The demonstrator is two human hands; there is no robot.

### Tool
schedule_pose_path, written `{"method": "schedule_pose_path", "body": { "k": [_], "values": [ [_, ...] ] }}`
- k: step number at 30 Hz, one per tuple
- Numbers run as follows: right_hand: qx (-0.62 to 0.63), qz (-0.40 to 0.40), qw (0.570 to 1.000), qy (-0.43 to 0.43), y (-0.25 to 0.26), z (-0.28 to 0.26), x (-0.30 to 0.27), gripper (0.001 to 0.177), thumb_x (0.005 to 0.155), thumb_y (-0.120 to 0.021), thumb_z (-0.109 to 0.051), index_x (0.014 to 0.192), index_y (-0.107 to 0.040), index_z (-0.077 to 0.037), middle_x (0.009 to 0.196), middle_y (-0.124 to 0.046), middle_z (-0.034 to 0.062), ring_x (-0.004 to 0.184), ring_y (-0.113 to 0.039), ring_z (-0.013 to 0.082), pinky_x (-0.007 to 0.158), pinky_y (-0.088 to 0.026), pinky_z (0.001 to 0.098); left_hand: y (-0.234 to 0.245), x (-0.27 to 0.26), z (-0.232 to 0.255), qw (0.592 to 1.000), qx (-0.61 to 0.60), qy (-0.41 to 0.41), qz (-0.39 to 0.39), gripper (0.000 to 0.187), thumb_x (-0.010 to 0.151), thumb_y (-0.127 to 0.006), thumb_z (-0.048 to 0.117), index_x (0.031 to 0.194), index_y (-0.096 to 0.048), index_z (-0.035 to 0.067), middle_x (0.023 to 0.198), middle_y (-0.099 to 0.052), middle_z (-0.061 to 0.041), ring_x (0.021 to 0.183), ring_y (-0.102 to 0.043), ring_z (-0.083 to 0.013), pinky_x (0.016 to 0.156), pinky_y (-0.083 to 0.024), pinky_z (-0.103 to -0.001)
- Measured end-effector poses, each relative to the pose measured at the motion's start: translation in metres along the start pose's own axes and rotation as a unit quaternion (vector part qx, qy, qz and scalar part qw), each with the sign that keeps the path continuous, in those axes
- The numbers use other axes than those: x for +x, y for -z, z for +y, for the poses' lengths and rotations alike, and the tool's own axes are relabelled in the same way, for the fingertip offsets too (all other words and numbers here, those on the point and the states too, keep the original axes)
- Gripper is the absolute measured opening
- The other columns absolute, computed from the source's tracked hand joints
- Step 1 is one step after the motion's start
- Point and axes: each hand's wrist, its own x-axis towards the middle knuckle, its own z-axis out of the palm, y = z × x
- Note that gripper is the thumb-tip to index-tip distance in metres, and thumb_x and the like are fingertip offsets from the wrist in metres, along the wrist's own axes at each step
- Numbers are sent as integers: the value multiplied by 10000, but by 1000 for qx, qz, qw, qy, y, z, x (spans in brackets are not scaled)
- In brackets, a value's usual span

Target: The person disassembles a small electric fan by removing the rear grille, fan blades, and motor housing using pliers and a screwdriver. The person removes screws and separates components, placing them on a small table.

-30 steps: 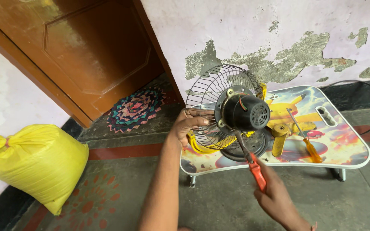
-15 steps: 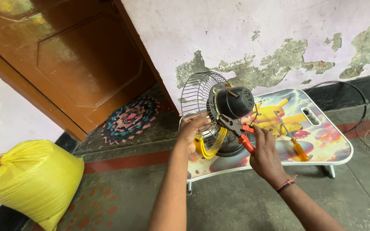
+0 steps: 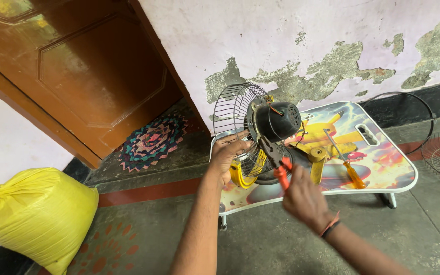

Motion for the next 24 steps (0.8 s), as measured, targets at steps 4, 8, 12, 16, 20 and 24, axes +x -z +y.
{"method": "schedule_pose_path", "body": {
  "k": [4, 8, 12, 16, 20, 24],
  "values": [
    [140, -81, 985, -57, -22, -41, -22, 608, 771, -685, -156, 1275, -416, 50, 1064, -538, 294, 1008, -587, 488, 894, -495, 563, -6, 8, -7, 1000, 12, -9, -9, 563, 791, -761, 73, 1317, -639, -84, 1013, -755, -167, 908, -727, -205, 831, -617, -381],
    [182, -144, 968, -101, -15, -40, -20, 753, 728, -701, -161, 1383, -374, 17, 1069, -553, 252, 1082, -576, 448, 955, -471, 521, 4, 7, -2, 1000, -10, -10, 8, 556, 766, -763, 46, 1293, -632, -74, 993, -757, -167, 912, -731, -223, 849, -627, -396],
    [9, 11, 995, 95, 2, -2, 3, 588, 720, -566, -22, 1280, -429, 92, 1086, -542, 293, 1063, -528, 490, 937, -447, 552, 6, 6, -6, 1000, 5, -18, 7, 543, 758, -762, 54, 1277, -656, -64, 1003, -760, -139, 909, -737, -189, 851, -615, -365],
    [-37, 55, 982, 179, 15, 30, 32, 570, 763, -538, 9, 1304, -410, 131, 1069, -531, 322, 1005, -532, 502, 888, -466, 552, 0, 9, -10, 999, 16, -30, 1, 518, 775, -767, 58, 1265, -669, -76, 1010, -758, -143, 902, -728, -183, 856, -598, -344],
    [-17, 64, 983, 170, 11, 21, 35, 544, 786, -552, -11, 1299, -428, 122, 1052, -551, 335, 1012, -562, 518, 866, -488, 555, -3, 8, -9, 1000, 3, -31, 3, 495, 770, -761, 61, 1238, -684, -78, 1016, -761, -118, 890, -721, -177, 835, -597, -350],
    [23, -89, 996, -20, -6, -15, 11, 644, 746, -598, -112, 1325, -395, 82, 999, -587, 324, 909, -642, 508, 820, -528, 543, 0, 12, -13, 999, 0, -39, 15, 486, 769, -755, 53, 1231, -685, -79, 989, -761, -135, 876, -724, -175, 826, -605, -343]
  ]
}}
